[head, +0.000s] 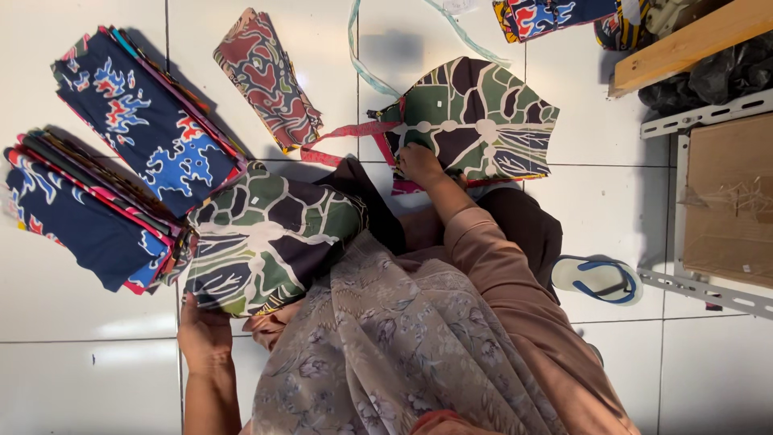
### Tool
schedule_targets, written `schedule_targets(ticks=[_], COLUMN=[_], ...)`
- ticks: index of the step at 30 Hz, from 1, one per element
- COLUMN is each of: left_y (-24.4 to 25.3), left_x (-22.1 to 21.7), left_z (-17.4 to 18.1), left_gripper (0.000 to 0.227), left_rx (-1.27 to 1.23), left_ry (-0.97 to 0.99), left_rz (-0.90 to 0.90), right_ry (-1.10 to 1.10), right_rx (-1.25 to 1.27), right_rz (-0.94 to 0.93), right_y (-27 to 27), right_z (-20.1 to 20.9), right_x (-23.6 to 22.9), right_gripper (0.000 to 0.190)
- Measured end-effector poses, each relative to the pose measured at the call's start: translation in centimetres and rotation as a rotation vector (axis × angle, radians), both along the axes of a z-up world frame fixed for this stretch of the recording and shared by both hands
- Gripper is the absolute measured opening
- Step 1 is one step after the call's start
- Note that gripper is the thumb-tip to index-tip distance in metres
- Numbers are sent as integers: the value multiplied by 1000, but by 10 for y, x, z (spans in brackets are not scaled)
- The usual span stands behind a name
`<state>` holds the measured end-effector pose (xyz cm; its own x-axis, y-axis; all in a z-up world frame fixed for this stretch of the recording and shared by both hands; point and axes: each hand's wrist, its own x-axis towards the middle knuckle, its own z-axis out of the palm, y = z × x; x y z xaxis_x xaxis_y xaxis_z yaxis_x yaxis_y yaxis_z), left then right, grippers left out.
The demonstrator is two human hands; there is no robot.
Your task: The person sits on the floor and folds multiple pieces of patterned fabric by hand. They unfold each piece, align the edges, fold them into smaller rectangles, and place them into neat stacks.
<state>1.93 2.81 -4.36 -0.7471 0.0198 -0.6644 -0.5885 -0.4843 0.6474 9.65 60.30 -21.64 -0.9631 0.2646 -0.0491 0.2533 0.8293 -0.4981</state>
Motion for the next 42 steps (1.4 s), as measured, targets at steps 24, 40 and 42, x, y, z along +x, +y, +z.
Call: schedule_targets(ticks=[24,40,42], left_y=[68,468,468], left_x=[-36,10,9], left_z=[83,-126,-141], left_gripper=[37,33,28], left_rx=[-1032,-595,-705], left_ry=[844,615,620], left_rz=[-155,-1424,-1404], right_ry=[-29,91,52], right_rx=[-470,-438,-508], right_rz=[-139,-173,-150], right_y=[36,50,51], right_z=[5,6,7], right_x=[11,22,22], right_gripper=[15,18,18])
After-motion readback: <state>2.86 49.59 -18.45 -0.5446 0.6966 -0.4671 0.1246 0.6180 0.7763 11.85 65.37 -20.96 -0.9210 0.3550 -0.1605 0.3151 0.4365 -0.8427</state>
